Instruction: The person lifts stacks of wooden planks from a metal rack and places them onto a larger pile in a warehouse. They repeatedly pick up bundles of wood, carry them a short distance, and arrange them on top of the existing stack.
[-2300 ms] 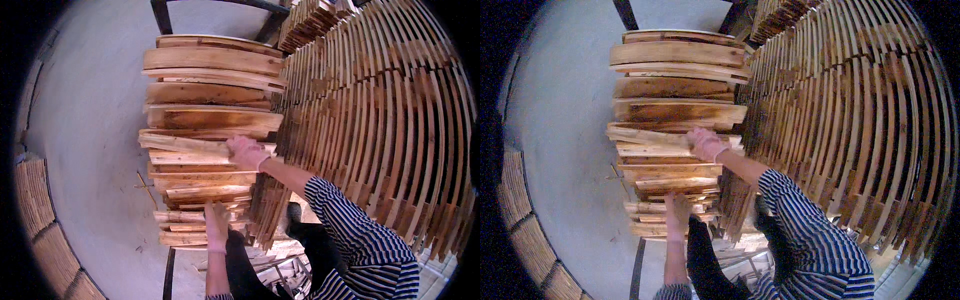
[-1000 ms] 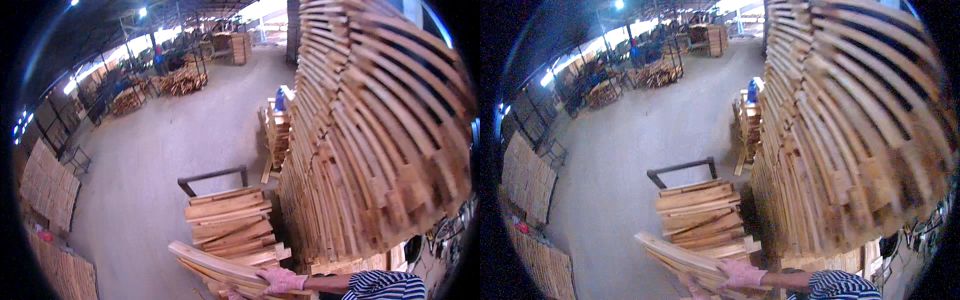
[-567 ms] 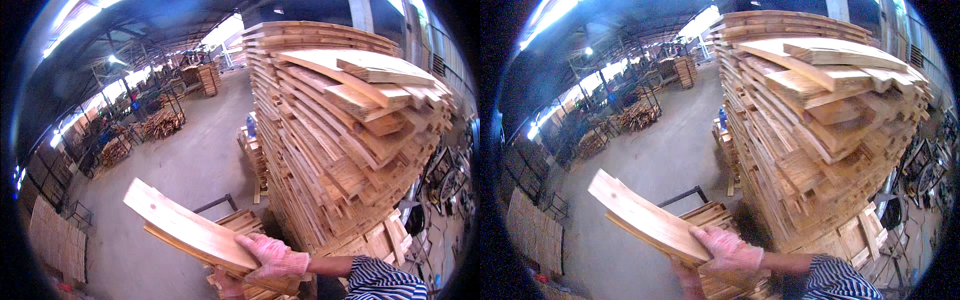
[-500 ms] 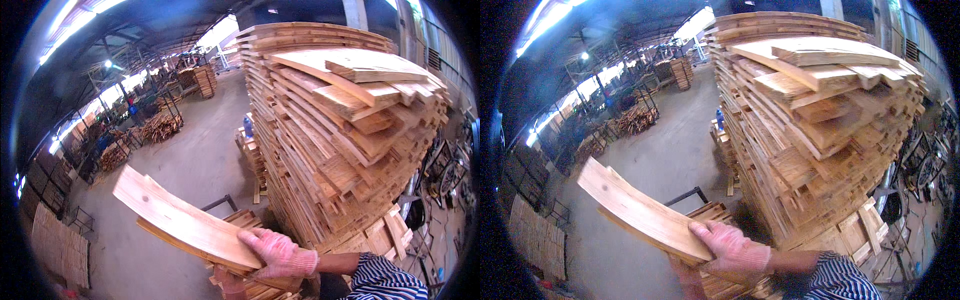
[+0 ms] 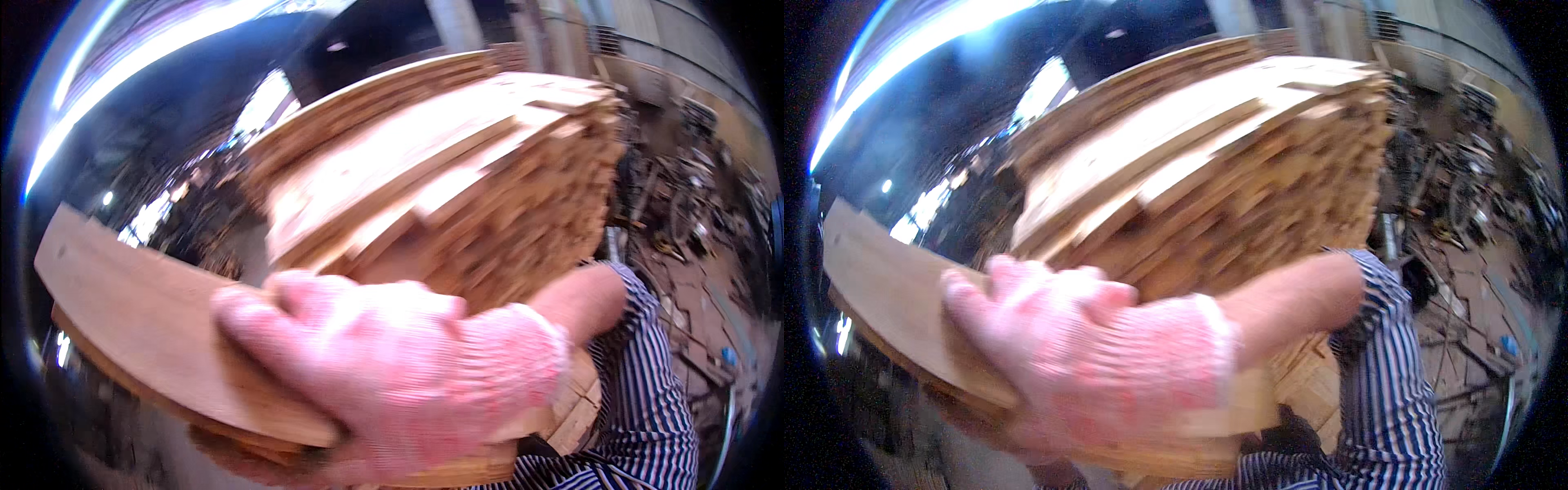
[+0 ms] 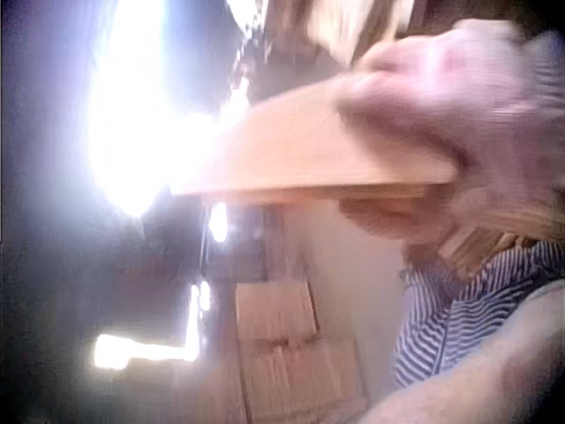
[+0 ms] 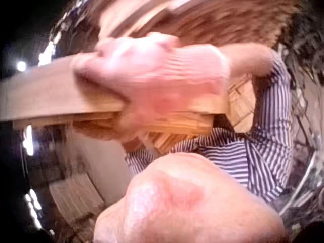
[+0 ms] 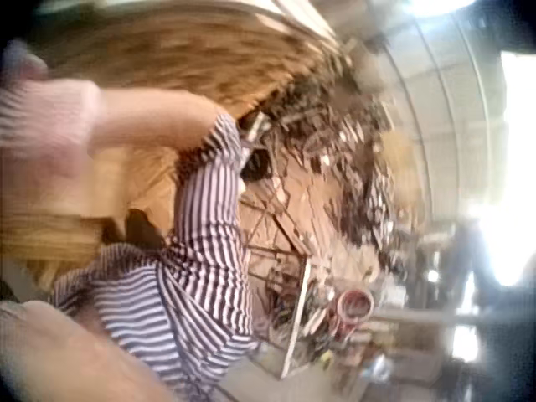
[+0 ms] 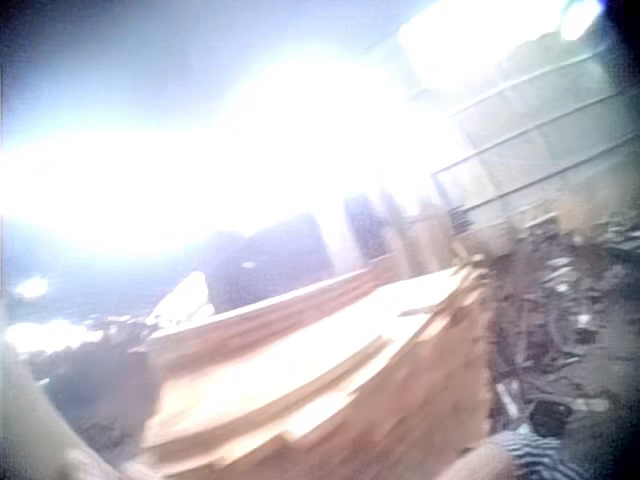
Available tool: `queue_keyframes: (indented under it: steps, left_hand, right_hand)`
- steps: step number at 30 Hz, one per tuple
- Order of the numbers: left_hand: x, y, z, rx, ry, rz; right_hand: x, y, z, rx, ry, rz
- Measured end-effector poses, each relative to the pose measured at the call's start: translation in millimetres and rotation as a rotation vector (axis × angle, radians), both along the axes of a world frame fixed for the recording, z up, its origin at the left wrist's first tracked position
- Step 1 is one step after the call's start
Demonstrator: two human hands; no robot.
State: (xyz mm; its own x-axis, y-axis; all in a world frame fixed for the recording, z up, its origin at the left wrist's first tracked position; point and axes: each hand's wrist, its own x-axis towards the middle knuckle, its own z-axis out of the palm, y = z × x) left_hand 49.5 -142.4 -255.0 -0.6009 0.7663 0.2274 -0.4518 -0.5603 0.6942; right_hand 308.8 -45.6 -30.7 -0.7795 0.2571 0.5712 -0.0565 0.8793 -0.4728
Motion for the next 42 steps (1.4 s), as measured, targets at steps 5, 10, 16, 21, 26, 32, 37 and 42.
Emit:
queue_keyframes:
  steps: [5,10,16,21,26,32,37,42]
  left_hand:
    - [55.3,87.0,124.3,0.059,0.078,-0.109]
    - [96.1,168.5,218.0,0.133,0.118,-0.268]
    - [84.5,194.2,276.7,0.196,0.107,-0.387]
    - [63.5,186.0,288.0,0.243,0.053,-0.529]
    - [50.4,149.6,286.0,0.249,0.039,-0.529]
    - [57.3,111.0,270.3,0.201,0.064,-0.406]
    - [111.2,89.4,268.4,0.204,0.037,-0.105]
    - [119.2,87.8,246.0,0.342,0.367,0.093]
  right_hand:
    - [56.8,55.7,86.1,-0.132,-0.064,0.052]
    - [93.7,136.8,120.5,-0.299,-0.088,0.037]
    - [150.8,257.9,134.9,-0.202,-0.216,-0.133]
    - [189.8,398.0,138.9,0.002,-0.373,-0.219]
    - [139.7,476.3,119.2,-0.123,-0.437,-0.128]
    - [-3.1,539.1,119.5,0.131,-0.550,-0.035]
    - [-81.7,577.1,112.2,0.149,-0.647,0.141]
    - [-119.2,582.8,92.4,0.693,-0.851,-0.006]
